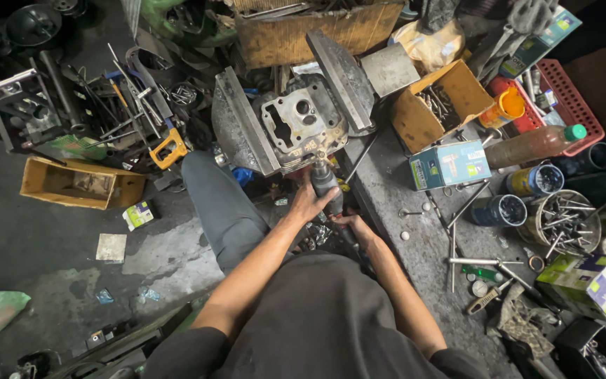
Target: The person sits at a cluttered workbench and wipes a cylinder head clamped in a vise with a rag, then files its surface and uses a power rotary tool on the head, steadying it by hand. They reposition the head in the vise and continue working on its surface.
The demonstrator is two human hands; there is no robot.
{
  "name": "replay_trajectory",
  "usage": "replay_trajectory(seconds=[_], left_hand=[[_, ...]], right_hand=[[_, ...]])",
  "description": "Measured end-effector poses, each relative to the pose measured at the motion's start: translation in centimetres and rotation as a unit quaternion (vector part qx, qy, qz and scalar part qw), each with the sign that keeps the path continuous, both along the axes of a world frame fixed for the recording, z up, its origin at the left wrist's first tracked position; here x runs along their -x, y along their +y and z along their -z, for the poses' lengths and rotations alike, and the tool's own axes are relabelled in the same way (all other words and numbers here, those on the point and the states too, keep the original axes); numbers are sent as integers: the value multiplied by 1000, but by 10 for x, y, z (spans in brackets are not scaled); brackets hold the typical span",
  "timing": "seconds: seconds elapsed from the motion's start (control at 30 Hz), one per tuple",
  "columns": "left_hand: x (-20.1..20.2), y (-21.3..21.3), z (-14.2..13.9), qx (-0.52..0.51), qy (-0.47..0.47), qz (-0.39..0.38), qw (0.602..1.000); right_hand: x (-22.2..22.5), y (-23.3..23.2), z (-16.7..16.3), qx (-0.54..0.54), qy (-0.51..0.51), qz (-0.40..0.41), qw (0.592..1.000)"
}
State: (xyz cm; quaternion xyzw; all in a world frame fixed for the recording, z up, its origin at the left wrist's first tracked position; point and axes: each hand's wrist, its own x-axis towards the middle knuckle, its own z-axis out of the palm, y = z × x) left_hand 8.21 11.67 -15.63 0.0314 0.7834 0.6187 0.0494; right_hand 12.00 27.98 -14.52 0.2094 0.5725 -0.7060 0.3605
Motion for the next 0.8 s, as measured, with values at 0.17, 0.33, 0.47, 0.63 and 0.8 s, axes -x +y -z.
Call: replay_trajectory(seconds=[0.17, 0.33, 0.47, 0.63, 0.8], left_hand=[[0, 0, 2, 8, 21, -4, 1000], [0, -1, 2, -2, -5, 12, 1000], [1, -1, 4, 6, 15, -2, 1000], [1, 2, 6, -19, 28, -3, 999], [3, 2, 3, -22, 15, -3, 1000]], right_hand=[[0, 1, 2, 4, 22, -6, 1000], [0, 1, -2, 3, 23, -14, 1000], [1, 0, -3, -5, 29, -9, 1000], [2, 1, 0, 6, 35, -3, 999], [2, 2, 3, -24, 30, -8, 999]])
